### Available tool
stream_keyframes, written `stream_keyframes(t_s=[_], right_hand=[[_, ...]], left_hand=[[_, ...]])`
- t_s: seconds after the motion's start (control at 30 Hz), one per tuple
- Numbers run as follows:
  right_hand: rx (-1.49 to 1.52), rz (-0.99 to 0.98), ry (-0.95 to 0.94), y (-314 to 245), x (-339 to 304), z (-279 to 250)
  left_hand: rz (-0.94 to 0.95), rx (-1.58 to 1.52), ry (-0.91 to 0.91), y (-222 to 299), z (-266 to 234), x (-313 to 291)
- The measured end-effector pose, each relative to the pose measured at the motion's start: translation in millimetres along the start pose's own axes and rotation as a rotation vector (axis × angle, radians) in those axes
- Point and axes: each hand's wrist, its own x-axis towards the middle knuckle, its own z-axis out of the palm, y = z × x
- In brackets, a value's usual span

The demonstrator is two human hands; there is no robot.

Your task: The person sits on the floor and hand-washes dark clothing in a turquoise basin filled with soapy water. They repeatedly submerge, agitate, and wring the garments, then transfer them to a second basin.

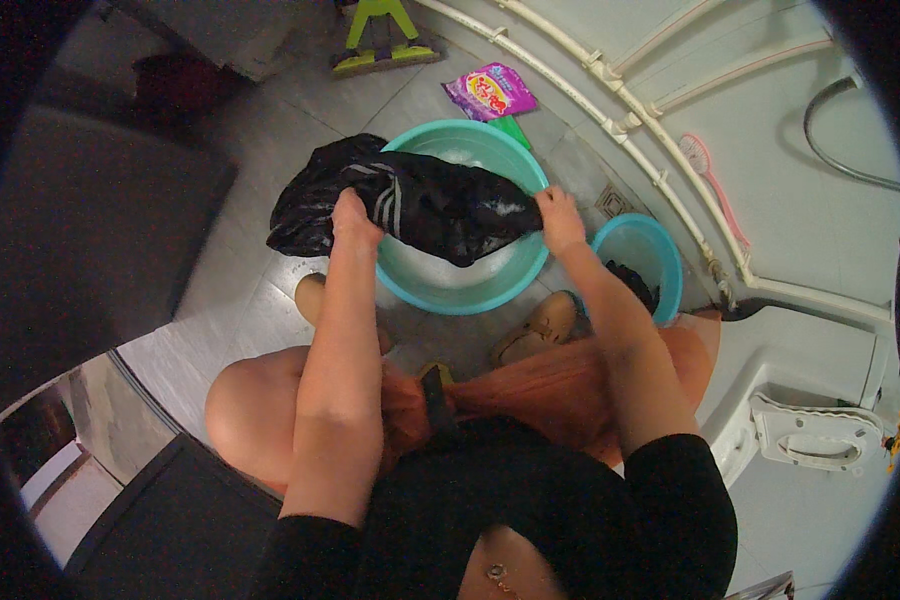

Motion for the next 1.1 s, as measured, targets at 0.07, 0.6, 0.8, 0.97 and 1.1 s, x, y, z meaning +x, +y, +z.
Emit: stream_keyframes(t_s=[0.07, 0.6, 0.8, 0.97, 1.1], right_hand=[[0.093, 0.066, -0.027, -2, 13, -18], [0.381, -0.073, -0.199, -51, 86, 50], [-0.129, -0.129, -0.377, -106, 76, 73], [0.235, -0.203, -0.36, -68, 81, 142], [0.379, -0.183, -0.515, -32, 95, 190]], left_hand=[[0.043, 0.065, 0.072, -13, -19, 26], [0.461, 1.769, 0.105, -79, 20, -26], [0.256, 2.313, 0.045, -100, 36, -5], [0.264, 2.469, -0.155, -114, 13, 54], [0.19, 2.231, -0.266, -116, -2, 90]])
